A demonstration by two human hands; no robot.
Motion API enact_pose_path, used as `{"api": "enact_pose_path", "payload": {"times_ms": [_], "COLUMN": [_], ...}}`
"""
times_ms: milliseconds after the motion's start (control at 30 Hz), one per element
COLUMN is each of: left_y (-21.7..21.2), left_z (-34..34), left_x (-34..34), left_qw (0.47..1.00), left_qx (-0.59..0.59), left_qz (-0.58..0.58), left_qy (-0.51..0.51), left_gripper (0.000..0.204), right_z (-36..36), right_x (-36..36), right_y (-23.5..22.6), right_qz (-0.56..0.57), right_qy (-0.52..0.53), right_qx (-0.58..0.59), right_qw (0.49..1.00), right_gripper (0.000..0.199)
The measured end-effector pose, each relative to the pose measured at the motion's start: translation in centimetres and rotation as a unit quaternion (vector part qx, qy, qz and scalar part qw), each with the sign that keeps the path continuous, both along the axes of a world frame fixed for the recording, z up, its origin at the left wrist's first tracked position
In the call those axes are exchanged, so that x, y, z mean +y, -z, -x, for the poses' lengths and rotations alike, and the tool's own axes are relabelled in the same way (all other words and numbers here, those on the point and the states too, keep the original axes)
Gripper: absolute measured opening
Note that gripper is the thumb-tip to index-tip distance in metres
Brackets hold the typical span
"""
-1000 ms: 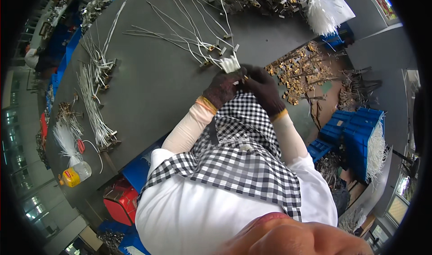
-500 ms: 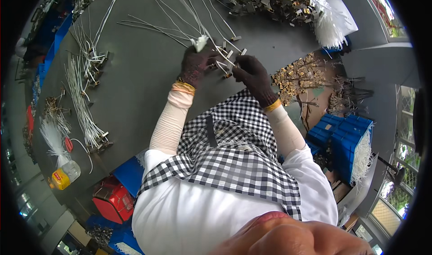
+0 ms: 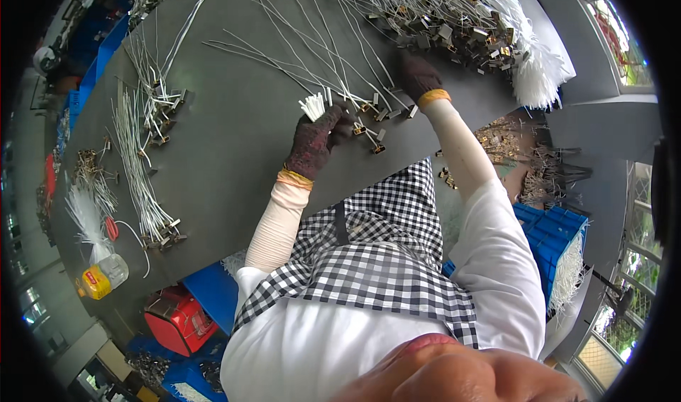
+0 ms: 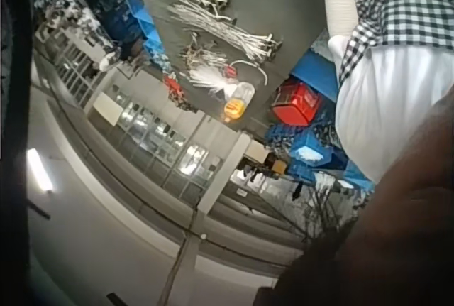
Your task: Assembling and organizing wire sets into cable harnesses at a manual workstation.
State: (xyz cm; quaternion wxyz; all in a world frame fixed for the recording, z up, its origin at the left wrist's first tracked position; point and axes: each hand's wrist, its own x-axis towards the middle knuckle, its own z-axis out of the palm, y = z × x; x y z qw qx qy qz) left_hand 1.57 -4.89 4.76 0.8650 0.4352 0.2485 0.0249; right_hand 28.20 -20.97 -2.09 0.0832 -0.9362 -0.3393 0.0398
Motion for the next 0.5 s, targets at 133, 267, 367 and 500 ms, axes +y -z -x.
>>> {"api": "enact_pose_path", "payload": {"times_ms": [133,267,367,500], "left_y": [-2.2,0.2,0.9,7.0], "left_z": [-0.1,-1.0,-1.4,-3.1], "left_x": [-1.8,-4.9,-10.4,-17.5], "left_qw": [0.997,0.993,0.985,0.950], "left_qx": [-0.011,0.021,0.055,0.017], "left_qz": [0.078,0.056,0.092,0.286], "left_qy": [-0.018,0.103,0.132,0.121], "left_gripper": [0.023,0.027,0.030,0.035], "right_z": [1.1,5.1,11.7,21.6], "right_x": [-7.2,-13.2,-17.6,-23.7], "right_y": [-2.5,-3.8,-5.9,-8.6], "right_qz": [-0.047,-0.084,-0.236,-0.325], "right_qy": [0.054,0.093,0.204,0.283], "right_qx": [0.048,0.103,0.319,0.470], "right_qw": [0.996,0.987,0.895,0.771], "right_gripper": [0.038,0.032,0.037,0.022]}}
